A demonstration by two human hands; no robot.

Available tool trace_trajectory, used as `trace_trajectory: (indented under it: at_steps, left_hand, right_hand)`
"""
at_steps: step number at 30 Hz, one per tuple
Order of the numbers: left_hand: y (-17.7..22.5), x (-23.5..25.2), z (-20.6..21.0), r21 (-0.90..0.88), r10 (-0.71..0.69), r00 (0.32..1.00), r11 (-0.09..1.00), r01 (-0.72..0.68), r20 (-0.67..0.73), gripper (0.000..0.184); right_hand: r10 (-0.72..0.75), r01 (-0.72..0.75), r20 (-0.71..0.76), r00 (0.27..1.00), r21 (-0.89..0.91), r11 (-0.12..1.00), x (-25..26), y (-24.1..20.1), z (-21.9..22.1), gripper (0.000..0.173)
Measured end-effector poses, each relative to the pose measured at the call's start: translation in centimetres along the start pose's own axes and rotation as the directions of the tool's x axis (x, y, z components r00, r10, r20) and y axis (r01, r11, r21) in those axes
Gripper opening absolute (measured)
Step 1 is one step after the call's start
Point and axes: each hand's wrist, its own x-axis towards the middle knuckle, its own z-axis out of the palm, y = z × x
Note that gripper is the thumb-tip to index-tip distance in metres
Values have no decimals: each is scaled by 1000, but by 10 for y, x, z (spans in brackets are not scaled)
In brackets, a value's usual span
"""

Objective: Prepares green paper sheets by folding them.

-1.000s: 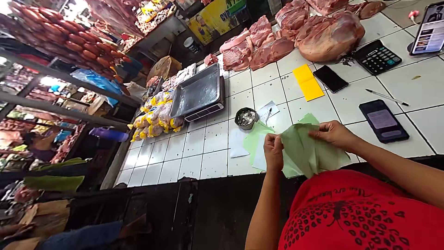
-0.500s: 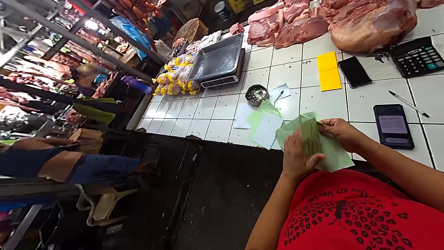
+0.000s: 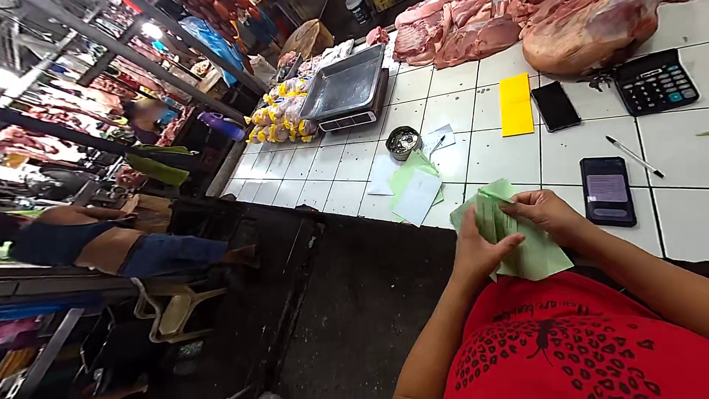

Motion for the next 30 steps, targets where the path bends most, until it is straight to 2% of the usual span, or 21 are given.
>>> trace_trajectory:
  at_steps: [1,3,4,6,9,13,15,18,20,21,23,24,26,30]
  left_hand:
    - [0,1,7,-21,-5,1000,1000,6,16,72]
    - [3,6,13,-159,-82,996,984,78,-21,25]
    - [5,9,11,-239,-156,987,961,141,-43,17]
    - [2,18,-1,-406,-269,962,886,226,-53,18]
    - [-8,25,-27,-574,-359,932,755,318,44,25]
    - [-14,32,-45,-720,-460,886,595,357,58,25]
    - [-8,34,-48,-749,-447,891,563,350,80,25]
    - [-4,37,-51,-778,-320,940,559,288,118,26]
    - [-10,42,-52,-843,-231,954,461,278,188,30]
    - [-10,45,-53,-868,-225,950,402,292,215,32]
    - [-5,46,-54,-862,-271,943,411,297,195,31]
    - [-3,45,-54,-863,-286,941,412,293,183,26]
    - [-8,44,-57,-880,-259,935,346,325,243,14]
    - [-17,52,-65,-857,-299,902,322,402,311,25]
  right_hand:
    - [-9,9,28,1000,2,1000,-2,1,0,15]
    - [-15,16,27,1000,-11,1000,-3,3,-6,15]
    - [-9,9,-3,1000,-22,1000,-3,3,-11,15]
    - [28,-31,-69,997,-43,999,-1,0,-26,18]
    - [56,-68,-163,985,-70,995,1,0,-49,22]
    - [79,-93,-215,973,-56,994,-1,-3,-70,20]
    - [64,-81,-206,976,-75,994,0,-2,-73,20]
    - [36,-55,-198,979,-92,994,3,-2,-74,23]
    - [16,-37,-200,980,-101,994,7,-3,-75,23]
    - [7,-29,-205,979,-107,994,9,-4,-75,23]
    - [-6,-21,-219,976,-121,992,12,-7,-73,24]
    - [-14,-17,-230,973,-131,991,14,-9,-72,24]
    - [-20,-15,-251,968,-139,990,19,-14,-69,23]
    - [-12,-25,-253,967,-142,989,34,-20,-61,22]
